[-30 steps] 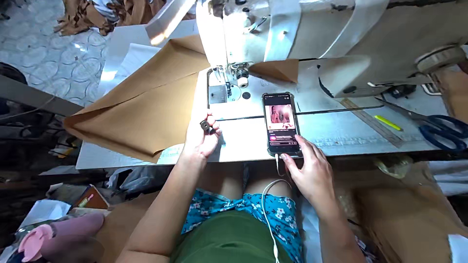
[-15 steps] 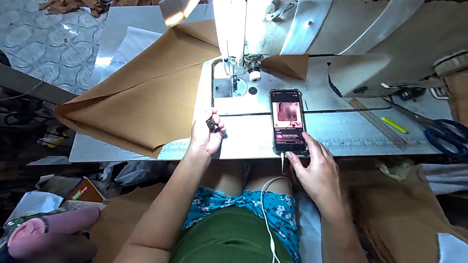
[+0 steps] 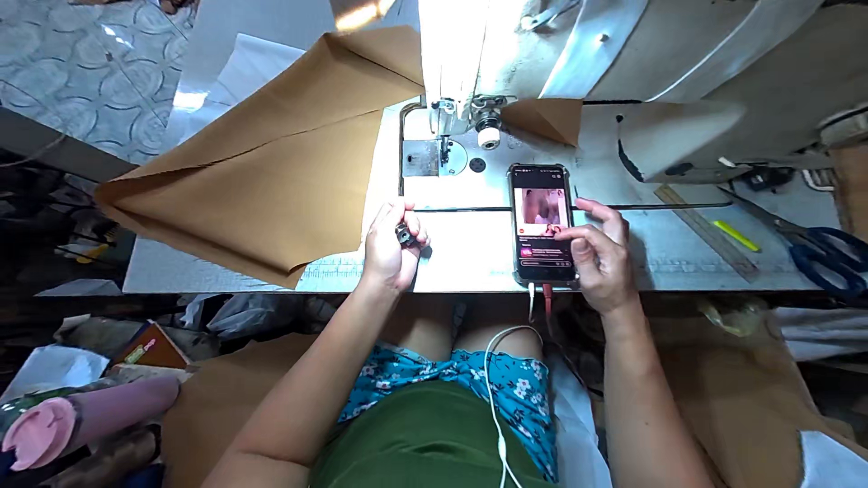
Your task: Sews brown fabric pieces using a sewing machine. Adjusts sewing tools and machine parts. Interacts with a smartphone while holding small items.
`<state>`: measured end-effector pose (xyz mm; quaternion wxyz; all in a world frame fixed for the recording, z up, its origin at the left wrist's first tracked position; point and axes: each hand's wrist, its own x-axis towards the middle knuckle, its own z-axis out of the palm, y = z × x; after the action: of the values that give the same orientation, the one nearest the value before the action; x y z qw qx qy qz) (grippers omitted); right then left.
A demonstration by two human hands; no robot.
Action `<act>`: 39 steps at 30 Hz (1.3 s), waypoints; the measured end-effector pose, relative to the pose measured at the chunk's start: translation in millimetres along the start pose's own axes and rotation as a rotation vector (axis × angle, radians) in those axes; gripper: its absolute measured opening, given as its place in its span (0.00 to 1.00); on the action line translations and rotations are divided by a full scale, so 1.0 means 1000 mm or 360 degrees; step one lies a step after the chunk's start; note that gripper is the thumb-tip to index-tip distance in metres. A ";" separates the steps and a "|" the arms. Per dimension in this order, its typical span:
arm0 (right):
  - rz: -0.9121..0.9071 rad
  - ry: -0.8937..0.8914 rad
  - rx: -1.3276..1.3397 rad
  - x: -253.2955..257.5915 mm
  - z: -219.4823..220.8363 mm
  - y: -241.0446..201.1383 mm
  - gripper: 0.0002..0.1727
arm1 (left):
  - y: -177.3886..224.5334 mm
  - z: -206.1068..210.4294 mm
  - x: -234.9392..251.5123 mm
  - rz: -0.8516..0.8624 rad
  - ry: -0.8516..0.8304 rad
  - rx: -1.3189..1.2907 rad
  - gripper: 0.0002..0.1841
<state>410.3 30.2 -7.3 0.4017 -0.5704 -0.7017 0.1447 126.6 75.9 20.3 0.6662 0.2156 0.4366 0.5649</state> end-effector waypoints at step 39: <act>0.0188 0.0281 0.0089 -0.006 0.004 0.002 0.43 | -0.001 -0.003 0.000 0.0024 -0.0068 -0.0027 0.18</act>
<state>408.8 26.0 -13.3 0.4685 -0.6099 -0.6244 0.1366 124.6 74.9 17.6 0.6729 0.2253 0.4159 0.5687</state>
